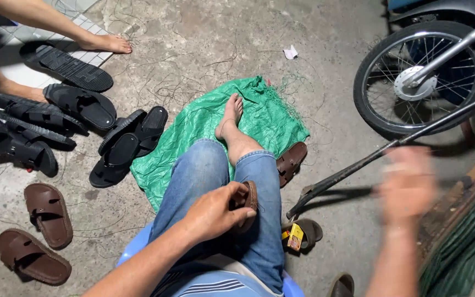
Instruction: Hand-stitching the upper part of a leather sandal to its sole using a needle and thread.
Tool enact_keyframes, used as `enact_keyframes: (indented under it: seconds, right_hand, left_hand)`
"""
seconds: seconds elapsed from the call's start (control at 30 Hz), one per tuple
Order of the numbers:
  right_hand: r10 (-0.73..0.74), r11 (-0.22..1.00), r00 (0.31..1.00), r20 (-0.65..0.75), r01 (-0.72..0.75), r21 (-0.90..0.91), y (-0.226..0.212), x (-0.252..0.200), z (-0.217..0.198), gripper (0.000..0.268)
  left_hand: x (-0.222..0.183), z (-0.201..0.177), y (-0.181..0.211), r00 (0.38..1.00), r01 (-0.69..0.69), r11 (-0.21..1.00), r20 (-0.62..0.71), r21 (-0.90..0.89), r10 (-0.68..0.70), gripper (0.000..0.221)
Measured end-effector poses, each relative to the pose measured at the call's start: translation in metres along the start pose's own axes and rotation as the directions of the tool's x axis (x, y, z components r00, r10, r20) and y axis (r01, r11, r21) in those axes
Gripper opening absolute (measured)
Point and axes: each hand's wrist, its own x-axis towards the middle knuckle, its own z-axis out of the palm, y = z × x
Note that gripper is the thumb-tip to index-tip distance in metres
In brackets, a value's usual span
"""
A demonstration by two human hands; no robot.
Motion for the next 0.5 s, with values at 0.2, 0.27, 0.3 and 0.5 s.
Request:
enact_keyframes:
  seconds: [0.2, 0.27, 0.3, 0.5]
  right_hand:
    - [0.04, 0.994, 0.657, 0.753, -0.106, 0.04, -0.085, -0.102, 0.06, 0.034]
    - [0.129, 0.986, 0.618, 0.775, -0.162, -0.034, -0.095, -0.106, 0.063, 0.024]
    - [0.129, 0.981, 0.62, 0.774, -0.193, -0.01, -0.096, -0.106, 0.063, 0.018]
    - [0.069, 0.984, 0.63, 0.774, -0.169, 0.05, -0.093, -0.098, 0.054, 0.013]
  left_hand:
    - [-0.006, 0.002, 0.015, 0.995, 0.1, 0.995, -0.004, -0.027, -0.1, 0.037]
    - [-0.007, 0.004, 0.015, 0.993, 0.109, 0.993, -0.036, -0.04, -0.11, 0.035]
    - [-0.006, 0.005, 0.014, 0.989, 0.117, 0.991, -0.078, -0.067, -0.123, 0.032]
    - [-0.017, -0.008, 0.014, 0.999, 0.019, 1.0, 0.05, 0.021, -0.02, 0.038]
